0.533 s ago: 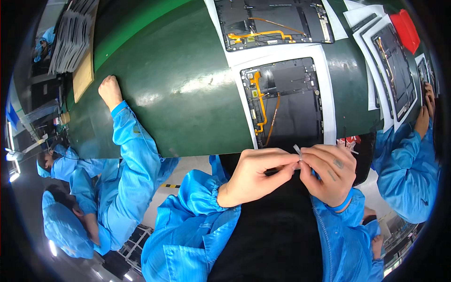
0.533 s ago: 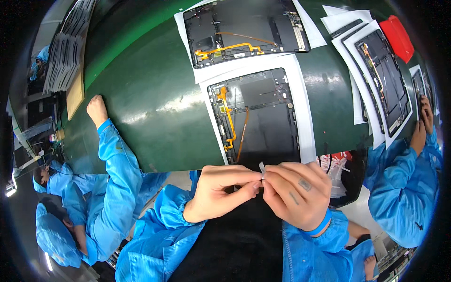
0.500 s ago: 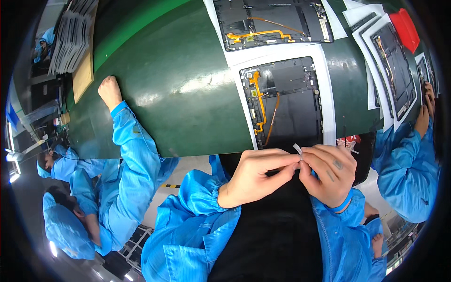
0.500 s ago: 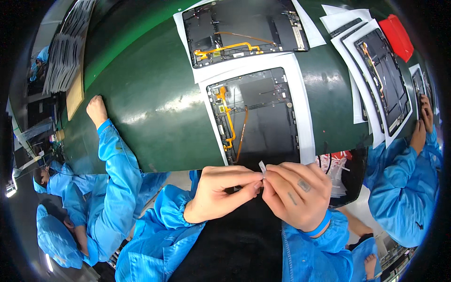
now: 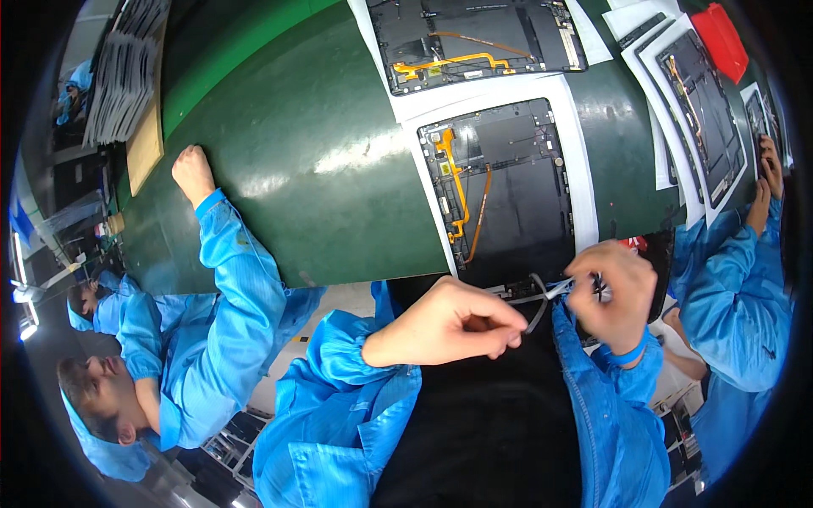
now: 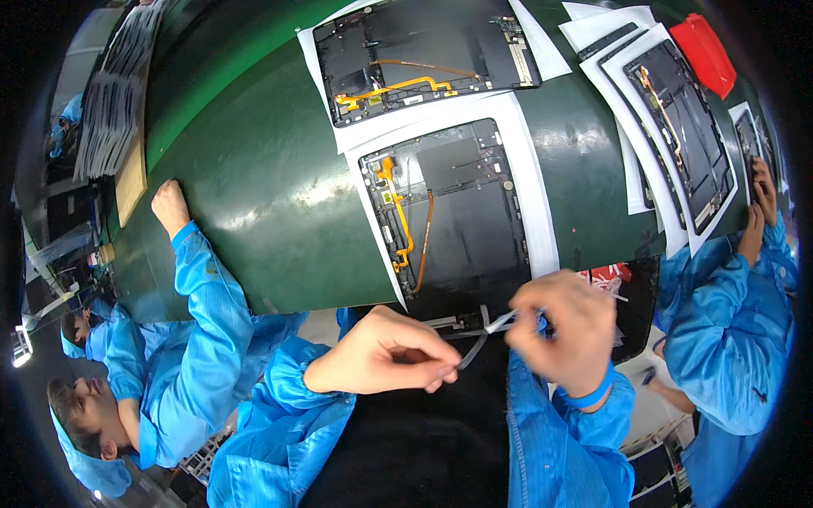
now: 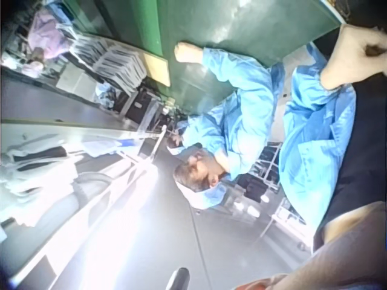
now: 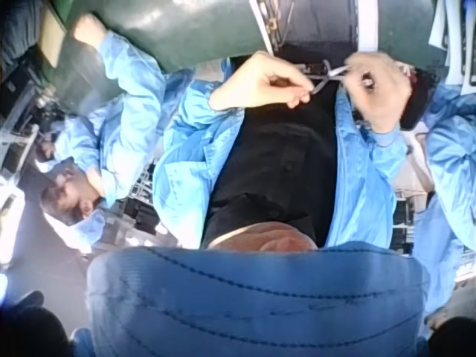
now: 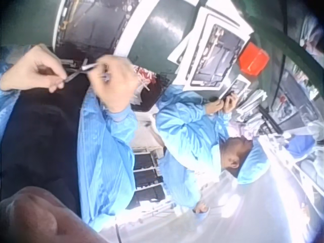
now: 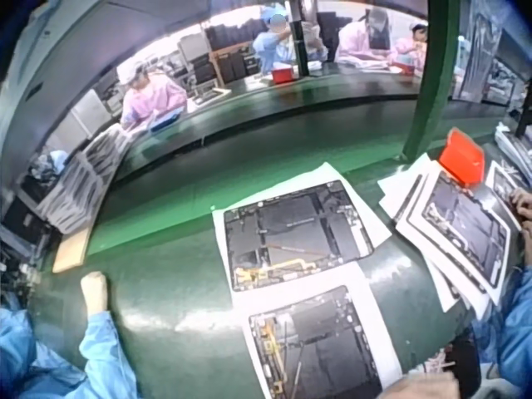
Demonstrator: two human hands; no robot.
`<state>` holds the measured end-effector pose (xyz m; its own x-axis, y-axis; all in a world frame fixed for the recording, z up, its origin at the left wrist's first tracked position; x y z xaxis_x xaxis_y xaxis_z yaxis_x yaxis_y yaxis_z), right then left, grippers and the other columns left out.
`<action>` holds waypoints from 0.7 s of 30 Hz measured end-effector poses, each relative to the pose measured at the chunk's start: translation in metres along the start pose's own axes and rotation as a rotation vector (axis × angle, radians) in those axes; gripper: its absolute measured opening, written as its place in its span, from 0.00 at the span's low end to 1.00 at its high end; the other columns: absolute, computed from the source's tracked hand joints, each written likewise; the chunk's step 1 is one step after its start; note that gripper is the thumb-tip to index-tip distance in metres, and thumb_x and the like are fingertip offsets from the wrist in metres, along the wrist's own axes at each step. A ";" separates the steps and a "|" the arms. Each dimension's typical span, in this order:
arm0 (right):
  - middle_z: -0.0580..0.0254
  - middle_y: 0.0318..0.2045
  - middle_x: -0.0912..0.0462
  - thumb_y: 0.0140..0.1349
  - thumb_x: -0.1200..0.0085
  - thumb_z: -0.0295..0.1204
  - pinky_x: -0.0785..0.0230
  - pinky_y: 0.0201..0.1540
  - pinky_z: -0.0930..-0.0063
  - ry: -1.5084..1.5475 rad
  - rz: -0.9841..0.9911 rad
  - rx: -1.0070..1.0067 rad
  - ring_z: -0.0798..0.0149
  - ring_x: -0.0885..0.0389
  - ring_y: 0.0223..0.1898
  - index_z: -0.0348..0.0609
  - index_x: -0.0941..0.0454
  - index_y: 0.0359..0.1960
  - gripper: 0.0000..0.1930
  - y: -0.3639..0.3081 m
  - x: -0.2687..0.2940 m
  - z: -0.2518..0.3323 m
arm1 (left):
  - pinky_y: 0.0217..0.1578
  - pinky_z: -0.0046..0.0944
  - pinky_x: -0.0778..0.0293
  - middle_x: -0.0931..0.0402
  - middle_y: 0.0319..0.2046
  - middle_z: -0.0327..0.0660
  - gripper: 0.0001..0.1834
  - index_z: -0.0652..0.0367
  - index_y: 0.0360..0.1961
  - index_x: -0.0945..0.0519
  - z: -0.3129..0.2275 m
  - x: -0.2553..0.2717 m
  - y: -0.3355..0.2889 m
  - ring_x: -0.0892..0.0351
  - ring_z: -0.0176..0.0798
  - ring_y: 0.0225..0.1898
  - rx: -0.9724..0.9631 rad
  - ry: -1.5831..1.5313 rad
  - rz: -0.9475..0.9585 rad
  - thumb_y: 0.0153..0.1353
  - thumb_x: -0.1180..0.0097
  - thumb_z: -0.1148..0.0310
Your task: Assemble electronic components and ribbon cables inside a tablet chassis at an industrial workbench.
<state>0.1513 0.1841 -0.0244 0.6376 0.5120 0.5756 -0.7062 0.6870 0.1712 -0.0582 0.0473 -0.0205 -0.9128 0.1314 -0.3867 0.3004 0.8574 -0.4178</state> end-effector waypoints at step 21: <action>0.55 0.44 0.11 0.49 0.27 0.22 0.15 0.37 0.65 0.209 0.156 0.333 0.54 0.09 0.35 0.40 0.12 0.43 0.17 0.031 -0.005 0.033 | 0.32 0.31 0.15 0.12 0.35 0.47 0.04 0.71 0.43 0.14 -0.033 0.004 0.006 0.12 0.32 0.33 0.027 -0.101 -0.048 0.70 0.37 0.81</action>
<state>0.1161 0.1858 0.0048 0.5393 0.7141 0.4463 -0.8385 0.4064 0.3630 -0.0689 0.0699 0.0029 -0.8941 0.0380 -0.4463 0.2653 0.8477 -0.4593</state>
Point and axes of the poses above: each hand's wrist, its own y-axis towards the middle knuckle, its own x-axis out of the back of the hand, z = x × y, the point moved 2 cm from there along y, towards the middle knuckle
